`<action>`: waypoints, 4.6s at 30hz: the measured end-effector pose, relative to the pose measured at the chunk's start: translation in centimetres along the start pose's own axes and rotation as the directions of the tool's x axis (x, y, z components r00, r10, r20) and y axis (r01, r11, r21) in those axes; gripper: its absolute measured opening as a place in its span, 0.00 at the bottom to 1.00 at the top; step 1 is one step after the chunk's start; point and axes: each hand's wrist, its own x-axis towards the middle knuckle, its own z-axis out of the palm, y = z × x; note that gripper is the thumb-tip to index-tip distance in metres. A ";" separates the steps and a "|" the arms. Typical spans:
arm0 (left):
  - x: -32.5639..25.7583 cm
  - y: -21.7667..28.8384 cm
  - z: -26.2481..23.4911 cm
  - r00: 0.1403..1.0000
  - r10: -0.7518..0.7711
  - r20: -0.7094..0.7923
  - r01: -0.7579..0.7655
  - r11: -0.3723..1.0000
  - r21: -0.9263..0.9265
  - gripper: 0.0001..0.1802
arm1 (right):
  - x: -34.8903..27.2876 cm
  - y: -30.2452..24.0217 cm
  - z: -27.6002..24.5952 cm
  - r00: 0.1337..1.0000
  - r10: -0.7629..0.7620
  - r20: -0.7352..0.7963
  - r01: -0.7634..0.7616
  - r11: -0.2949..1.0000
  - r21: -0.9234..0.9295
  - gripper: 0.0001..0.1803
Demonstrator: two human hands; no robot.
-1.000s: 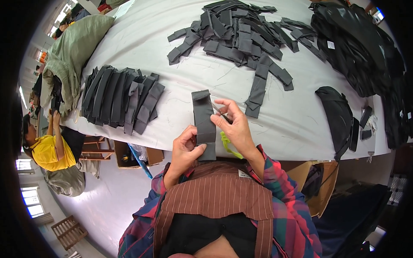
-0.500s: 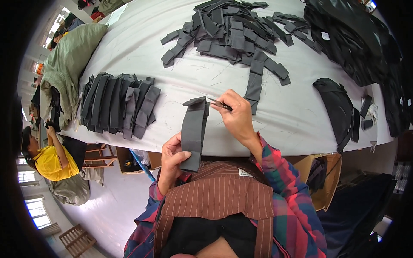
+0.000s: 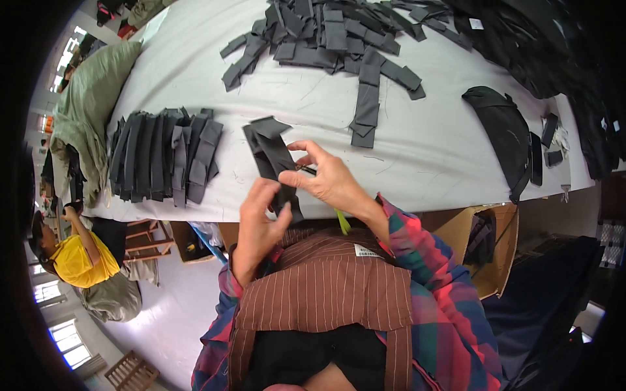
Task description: Trimming excess threads and cleaning edges of black fabric strips using small scissors.
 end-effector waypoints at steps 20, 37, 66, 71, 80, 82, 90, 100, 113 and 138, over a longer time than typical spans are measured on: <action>0.7 -0.3 -1.4 0.967 -0.256 -0.015 0.200 0.789 -0.581 0.34 | -3.7 -0.3 3.0 0.996 -0.005 0.094 -0.027 0.940 0.340 0.15; 3.1 -5.1 0.6 0.921 -0.346 0.178 0.368 0.625 -0.688 0.24 | -4.0 2.3 -0.9 0.998 -0.042 -0.056 0.015 0.910 -0.415 0.07; 3.0 -6.4 2.6 0.920 -0.338 0.200 0.386 0.685 -0.619 0.21 | 1.4 4.8 -3.1 0.812 -0.437 0.387 0.551 0.356 -0.755 0.05; 3.0 -6.4 2.6 0.922 -0.329 0.206 0.382 0.669 -0.638 0.21 | 1.6 4.6 -3.4 0.796 -0.435 0.420 0.580 0.351 -0.736 0.05; 3.3 -6.4 2.3 0.913 -0.321 0.251 0.406 0.663 -0.630 0.23 | 1.5 4.8 -3.3 0.837 -0.371 0.402 0.533 0.389 -0.751 0.02; 3.3 -6.0 1.8 0.907 -0.333 0.260 0.420 0.649 -0.634 0.23 | 1.2 4.7 -3.0 0.857 -0.365 0.363 0.501 0.431 -0.751 0.03; 3.5 -5.5 1.3 0.873 -0.384 0.299 0.484 0.621 -0.616 0.25 | 0.4 5.2 -1.7 0.856 -0.428 0.289 0.471 0.416 -0.777 0.07; 3.5 -6.0 1.3 0.880 -0.368 0.301 0.474 0.628 -0.617 0.26 | 0.9 5.8 -0.5 0.833 -0.472 0.290 0.491 0.386 -0.781 0.05; 3.1 -6.3 1.1 0.900 -0.343 0.268 0.433 0.636 -0.638 0.28 | 0.3 4.4 -0.5 0.935 -0.341 0.095 0.329 0.738 -0.589 0.08; 4.7 -3.2 -3.6 0.934 -0.357 0.008 0.186 0.468 -0.864 0.24 | -1.6 0.4 0.8 0.890 -0.114 0.441 0.238 0.942 -0.237 0.09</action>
